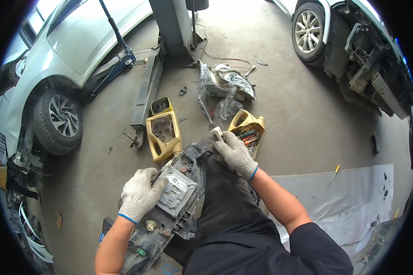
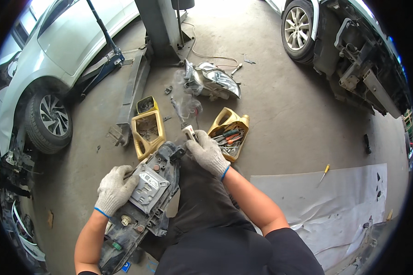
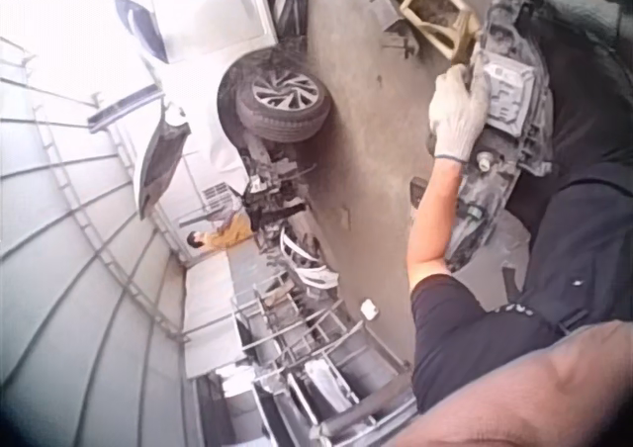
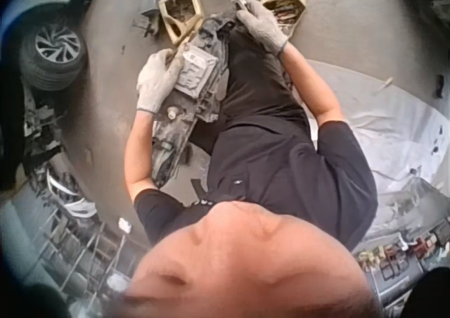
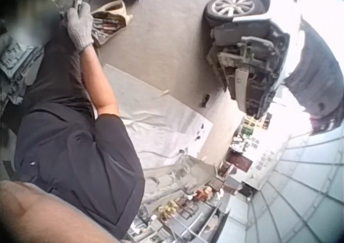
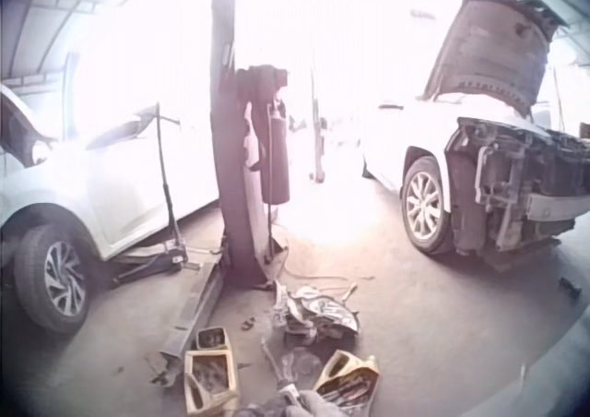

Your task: The person sits on the floor and uses a soldering iron to heat and manipulate a plastic car headlight assembly. They repeatedly apply heat to specific areas, reposition the part, and continue soldering different sections.

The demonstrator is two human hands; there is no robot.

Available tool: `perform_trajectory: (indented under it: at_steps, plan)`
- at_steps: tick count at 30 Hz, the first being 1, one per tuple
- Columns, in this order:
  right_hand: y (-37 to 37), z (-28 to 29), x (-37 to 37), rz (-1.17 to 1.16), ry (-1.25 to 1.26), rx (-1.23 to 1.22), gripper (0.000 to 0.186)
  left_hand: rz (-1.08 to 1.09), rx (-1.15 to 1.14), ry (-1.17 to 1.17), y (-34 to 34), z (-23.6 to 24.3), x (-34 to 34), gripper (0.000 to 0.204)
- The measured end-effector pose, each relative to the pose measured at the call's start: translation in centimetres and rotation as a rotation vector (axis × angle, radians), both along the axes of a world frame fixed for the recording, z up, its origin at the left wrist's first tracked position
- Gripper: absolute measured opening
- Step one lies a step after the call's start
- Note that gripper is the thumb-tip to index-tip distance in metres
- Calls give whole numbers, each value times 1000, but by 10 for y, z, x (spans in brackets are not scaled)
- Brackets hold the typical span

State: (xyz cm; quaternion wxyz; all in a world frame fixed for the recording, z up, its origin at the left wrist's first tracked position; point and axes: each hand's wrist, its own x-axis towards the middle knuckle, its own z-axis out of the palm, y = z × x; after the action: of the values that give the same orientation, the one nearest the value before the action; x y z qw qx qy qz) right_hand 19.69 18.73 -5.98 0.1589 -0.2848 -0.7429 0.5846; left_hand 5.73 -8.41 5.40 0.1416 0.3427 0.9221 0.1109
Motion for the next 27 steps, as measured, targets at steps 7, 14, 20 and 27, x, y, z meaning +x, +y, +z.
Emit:
perform_trajectory:
  at_steps: [7, 14, 20, 27]
  plan:
    - [43, -4, -62, 327, 60, -552, 34, 42, -40, -156, 1, -3, -6, 54]
    - [44, -14, -61, 302, 69, -625, 30, 8, 60, -230, -8, -15, -19, 51]
    - [52, 15, -11, 168, 16, -530, 32, -49, 39, -315, 20, 2, -22, 47]
    - [78, 63, 71, -108, 19, -132, 58, 60, 26, -453, 25, -6, -27, 55]
